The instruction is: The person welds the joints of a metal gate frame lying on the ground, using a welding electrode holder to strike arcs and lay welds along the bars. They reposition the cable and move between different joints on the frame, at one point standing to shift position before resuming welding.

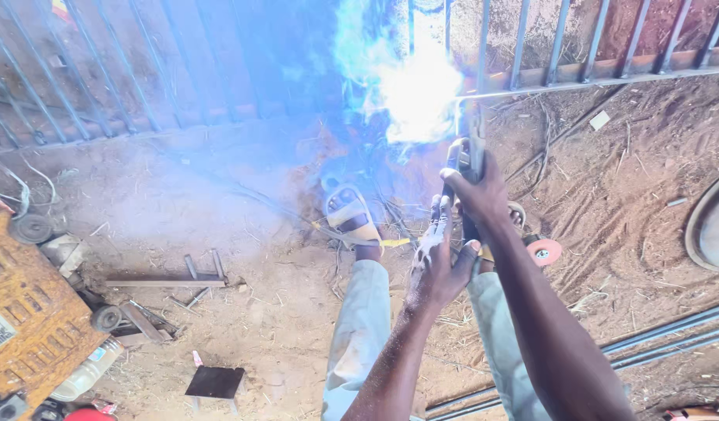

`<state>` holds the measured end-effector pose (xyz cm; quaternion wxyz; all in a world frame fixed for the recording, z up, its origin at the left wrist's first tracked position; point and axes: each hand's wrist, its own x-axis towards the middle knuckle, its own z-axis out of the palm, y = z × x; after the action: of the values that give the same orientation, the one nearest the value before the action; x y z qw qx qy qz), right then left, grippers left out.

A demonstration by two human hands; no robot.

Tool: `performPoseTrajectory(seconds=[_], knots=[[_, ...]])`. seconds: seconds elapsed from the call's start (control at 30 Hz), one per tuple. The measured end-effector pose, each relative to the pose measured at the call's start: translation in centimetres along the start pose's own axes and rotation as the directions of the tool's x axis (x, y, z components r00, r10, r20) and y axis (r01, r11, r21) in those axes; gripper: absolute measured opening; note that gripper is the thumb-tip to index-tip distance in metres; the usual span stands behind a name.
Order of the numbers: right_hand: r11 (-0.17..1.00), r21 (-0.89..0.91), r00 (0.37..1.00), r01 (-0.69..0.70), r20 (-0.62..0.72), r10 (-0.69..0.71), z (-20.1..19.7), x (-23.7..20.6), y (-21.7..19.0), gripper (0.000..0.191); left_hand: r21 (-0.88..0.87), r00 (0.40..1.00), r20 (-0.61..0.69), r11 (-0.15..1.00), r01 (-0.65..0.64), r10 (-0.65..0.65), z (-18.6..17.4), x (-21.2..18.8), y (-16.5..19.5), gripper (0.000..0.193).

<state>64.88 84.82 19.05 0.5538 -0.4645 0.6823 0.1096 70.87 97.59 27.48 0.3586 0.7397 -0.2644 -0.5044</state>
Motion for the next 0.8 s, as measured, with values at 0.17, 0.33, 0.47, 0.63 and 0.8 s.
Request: performPoseTrajectory(seconds=[0.17,0.33,0.47,0.63,0.8], knots=[[0.98,0.089,0.984,0.177,-0.013,-0.177,2.0,-0.3,2.0,0.084,0.045,0.998,-0.004,0.997,0.067,-0.067,-0.4,0.2,-1.0,0.09],[0.989,0.07,0.991,0.131,0.015,-0.132,4.3,1.1,3.0,0.088,0.05,0.993,-0.038,0.993,0.111,-0.109,-0.7,0.2,-1.9,0.093],[0.977,0.11,0.983,0.181,-0.013,-0.181,5.8,1.7,2.7,0.092,0.069,0.991,-0.052,0.989,0.127,-0.124,-1.2,0.2,-2.3,0.094],[0.982,0.153,0.993,0.108,0.02,-0.113,6.0,1.8,3.0,0.092,0.046,0.988,-0.03,0.987,0.156,-0.154,-1.3,0.1,-2.7,0.095],[0.965,0.147,0.975,0.217,0.021,-0.222,6.2,2.4,4.0,0.083,0.062,0.985,-0.007,0.983,0.171,-0.17,-1.5,0.3,-2.7,0.094]])
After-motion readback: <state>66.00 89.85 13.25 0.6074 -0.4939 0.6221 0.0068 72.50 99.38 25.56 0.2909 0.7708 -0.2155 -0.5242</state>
